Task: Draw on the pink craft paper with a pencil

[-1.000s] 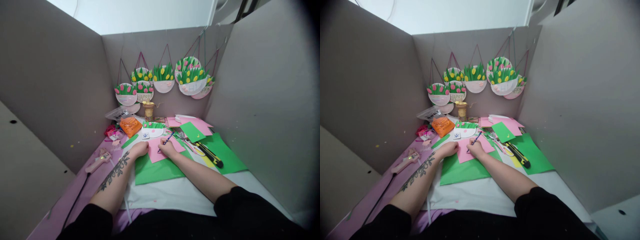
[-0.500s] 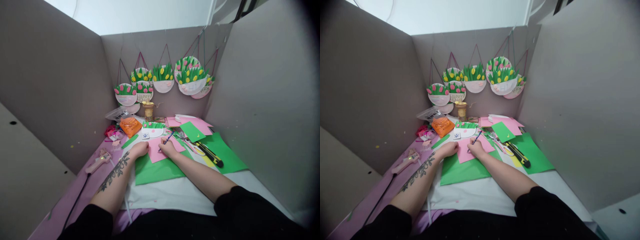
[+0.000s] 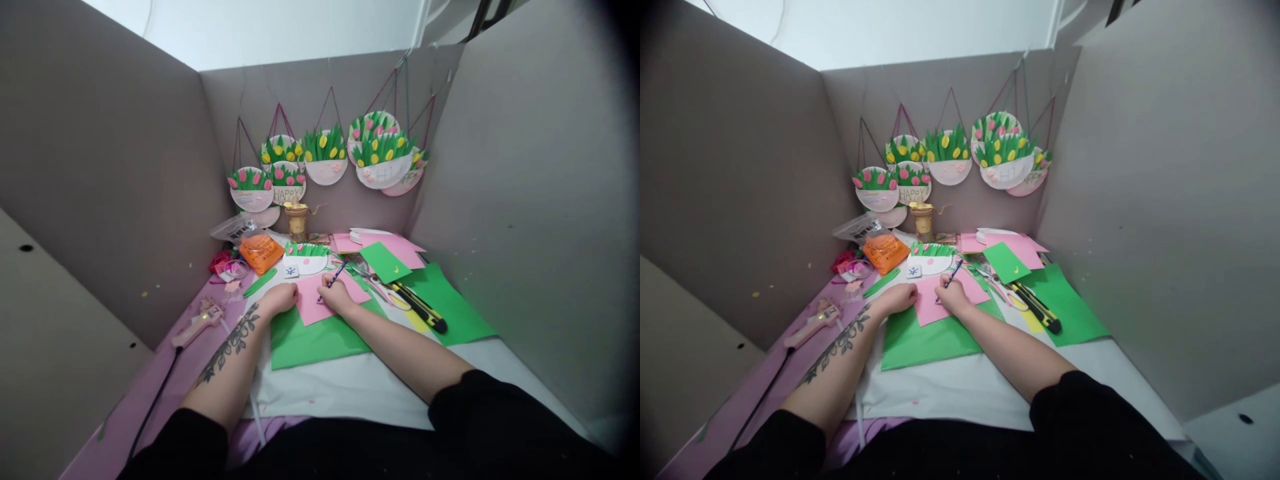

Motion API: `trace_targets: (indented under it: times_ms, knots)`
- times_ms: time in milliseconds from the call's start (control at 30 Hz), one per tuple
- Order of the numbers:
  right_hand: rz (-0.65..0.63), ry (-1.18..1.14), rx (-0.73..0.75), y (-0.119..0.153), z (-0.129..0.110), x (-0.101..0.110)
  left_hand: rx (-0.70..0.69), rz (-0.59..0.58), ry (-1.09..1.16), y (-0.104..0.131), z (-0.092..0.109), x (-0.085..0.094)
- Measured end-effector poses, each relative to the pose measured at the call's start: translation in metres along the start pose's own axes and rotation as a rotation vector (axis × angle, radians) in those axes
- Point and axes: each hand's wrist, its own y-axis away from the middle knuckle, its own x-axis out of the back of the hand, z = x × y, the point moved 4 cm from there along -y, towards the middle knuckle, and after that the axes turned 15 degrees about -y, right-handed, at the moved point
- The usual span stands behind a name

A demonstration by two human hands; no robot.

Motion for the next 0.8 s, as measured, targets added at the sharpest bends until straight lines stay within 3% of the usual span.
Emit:
trace_targets:
  times_ms: [800]
  knots:
    - [0.003, -0.038, -0.028, 0.0002, -0.0019, -0.0011, 0.001, 0.019, 0.001, -0.0016, -0.0011, -0.0018]
